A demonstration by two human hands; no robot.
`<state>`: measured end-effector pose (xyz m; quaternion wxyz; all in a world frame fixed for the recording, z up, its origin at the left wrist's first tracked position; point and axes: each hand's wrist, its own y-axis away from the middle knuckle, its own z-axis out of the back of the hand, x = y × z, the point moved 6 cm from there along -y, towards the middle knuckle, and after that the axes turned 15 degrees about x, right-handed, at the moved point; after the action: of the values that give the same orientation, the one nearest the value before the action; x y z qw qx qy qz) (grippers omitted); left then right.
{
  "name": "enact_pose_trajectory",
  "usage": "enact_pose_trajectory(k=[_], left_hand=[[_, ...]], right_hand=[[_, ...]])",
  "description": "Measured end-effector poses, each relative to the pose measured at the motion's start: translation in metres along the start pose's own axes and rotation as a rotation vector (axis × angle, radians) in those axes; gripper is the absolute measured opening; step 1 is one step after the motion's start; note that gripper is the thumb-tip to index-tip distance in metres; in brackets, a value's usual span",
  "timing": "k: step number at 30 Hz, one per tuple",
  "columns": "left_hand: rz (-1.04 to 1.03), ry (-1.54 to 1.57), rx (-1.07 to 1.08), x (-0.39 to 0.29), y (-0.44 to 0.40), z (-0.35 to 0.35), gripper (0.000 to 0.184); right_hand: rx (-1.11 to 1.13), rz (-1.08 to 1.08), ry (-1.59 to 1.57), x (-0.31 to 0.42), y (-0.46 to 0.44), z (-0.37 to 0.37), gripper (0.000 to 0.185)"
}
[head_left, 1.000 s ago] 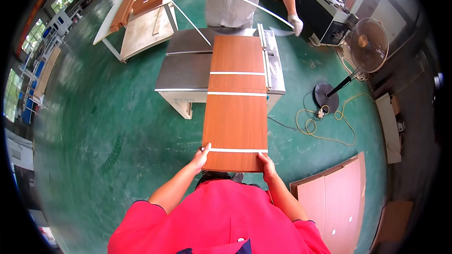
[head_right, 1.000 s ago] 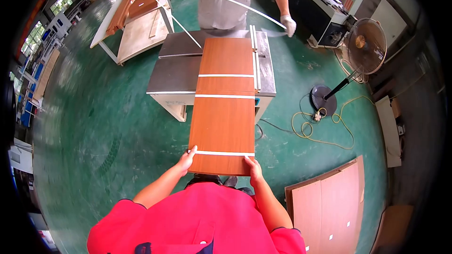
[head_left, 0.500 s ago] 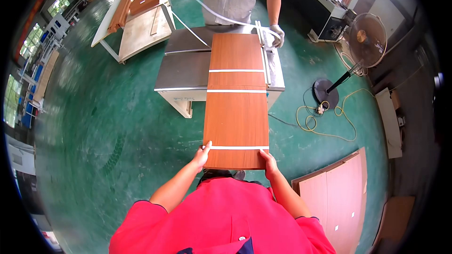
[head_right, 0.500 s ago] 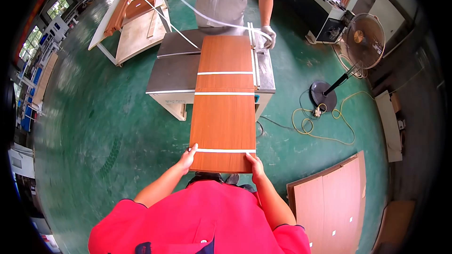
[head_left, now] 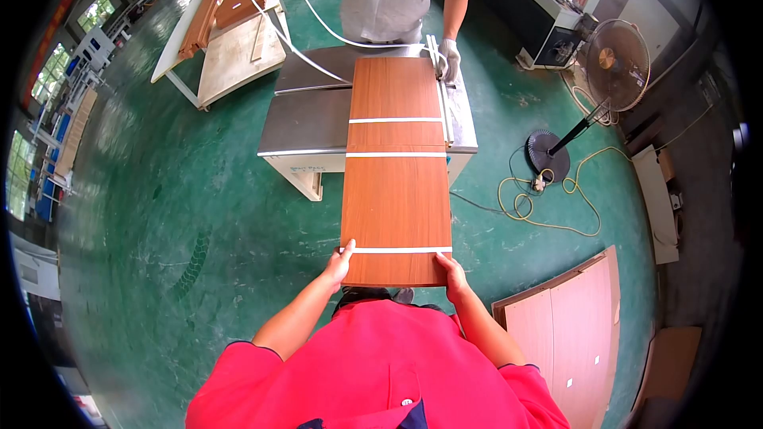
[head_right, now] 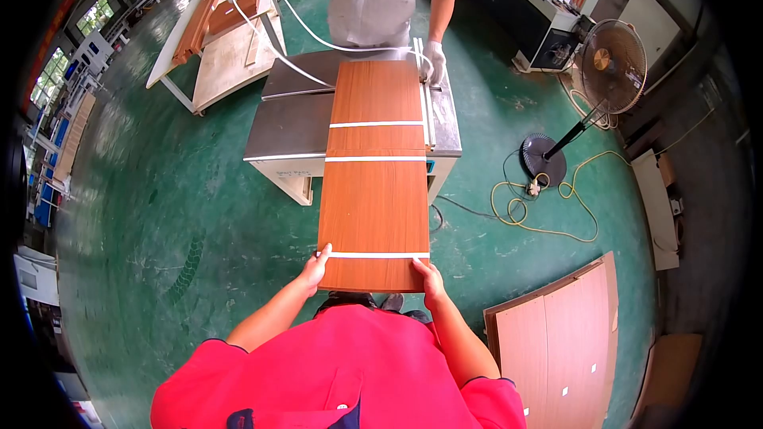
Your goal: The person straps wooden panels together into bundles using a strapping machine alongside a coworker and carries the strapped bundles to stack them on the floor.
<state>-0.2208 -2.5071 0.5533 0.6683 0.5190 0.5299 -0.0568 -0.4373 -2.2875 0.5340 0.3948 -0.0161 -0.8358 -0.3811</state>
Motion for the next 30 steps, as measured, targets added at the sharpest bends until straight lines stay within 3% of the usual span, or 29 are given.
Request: enact_pose_trajectory(k=[30], left_hand=[[0.007,0.018,-0.011,0.003,-0.002,-0.001,0.081]], right_hand=[[0.025,-0.010,-0.014,-0.003,-0.004,0.005,0.056]])
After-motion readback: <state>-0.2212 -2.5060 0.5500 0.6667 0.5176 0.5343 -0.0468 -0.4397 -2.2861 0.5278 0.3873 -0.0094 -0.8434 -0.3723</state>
